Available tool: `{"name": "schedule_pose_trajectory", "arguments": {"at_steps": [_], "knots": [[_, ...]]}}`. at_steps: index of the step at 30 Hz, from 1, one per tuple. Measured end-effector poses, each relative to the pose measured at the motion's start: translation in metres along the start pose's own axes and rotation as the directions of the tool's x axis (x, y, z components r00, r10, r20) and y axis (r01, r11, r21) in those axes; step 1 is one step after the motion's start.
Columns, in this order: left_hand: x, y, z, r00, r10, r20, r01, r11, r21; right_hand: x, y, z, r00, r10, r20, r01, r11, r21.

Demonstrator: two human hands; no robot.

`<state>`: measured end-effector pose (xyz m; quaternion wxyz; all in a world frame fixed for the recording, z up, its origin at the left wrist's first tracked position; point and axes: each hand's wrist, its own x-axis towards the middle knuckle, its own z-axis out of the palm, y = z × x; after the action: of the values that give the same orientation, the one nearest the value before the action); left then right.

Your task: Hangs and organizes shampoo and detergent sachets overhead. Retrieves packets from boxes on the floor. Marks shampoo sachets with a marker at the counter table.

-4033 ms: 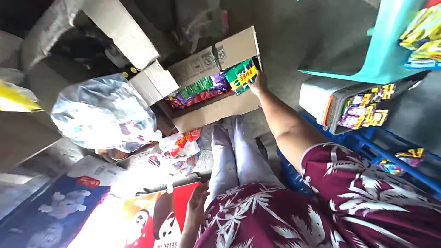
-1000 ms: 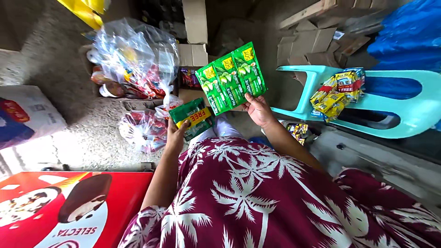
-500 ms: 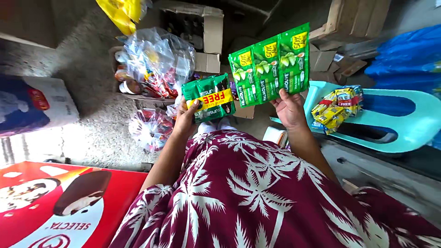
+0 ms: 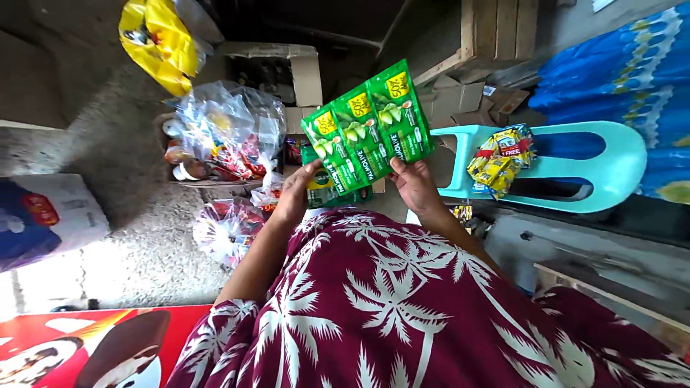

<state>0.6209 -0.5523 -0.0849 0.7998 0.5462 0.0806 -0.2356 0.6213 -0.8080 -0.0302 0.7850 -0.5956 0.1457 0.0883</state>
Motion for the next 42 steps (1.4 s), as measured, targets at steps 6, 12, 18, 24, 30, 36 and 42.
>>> {"name": "schedule_pose_trajectory", "arguments": {"at_steps": [6, 12, 18, 24, 30, 36, 42], "knots": [[0.007, 0.002, 0.011, 0.995, 0.003, 0.100, 0.011, 0.990, -0.140, -0.020, -0.015, 0.004, 0.771, -0.591, 0.239, 0.610, 0.574, -0.547], [0.009, 0.010, 0.013, 0.987, -0.036, 0.159, 0.112, 0.861, -0.497, -0.023, -0.006, -0.001, 0.542, -0.466, 0.699, 0.809, 0.064, -0.585], [-0.004, 0.033, 0.014, 0.991, -0.110, 0.075, 0.129, 0.933, -0.337, -0.020, 0.017, -0.010, 0.568, -0.433, 0.699, 0.804, 0.114, -0.583], [-0.015, 0.043, 0.024, 0.994, -0.107, -0.033, 0.086, 0.921, -0.381, -0.025, 0.004, 0.009, 0.763, -0.535, 0.363, 0.640, 0.542, -0.545], [-0.040, 0.050, 0.039, 0.985, -0.089, -0.145, 0.046, 0.961, -0.274, -0.014, -0.032, 0.031, 0.958, -0.285, 0.034, 0.285, 0.929, -0.238], [-0.059, 0.037, 0.075, 0.983, -0.006, -0.183, -0.030, 0.981, -0.191, 0.003, -0.074, 0.009, 0.980, -0.046, 0.195, 0.100, 0.955, -0.279], [-0.065, 0.004, 0.095, 0.988, 0.087, -0.126, -0.123, 0.942, -0.313, 0.005, -0.081, -0.006, 0.953, -0.011, 0.301, 0.108, 0.945, -0.310]]}}
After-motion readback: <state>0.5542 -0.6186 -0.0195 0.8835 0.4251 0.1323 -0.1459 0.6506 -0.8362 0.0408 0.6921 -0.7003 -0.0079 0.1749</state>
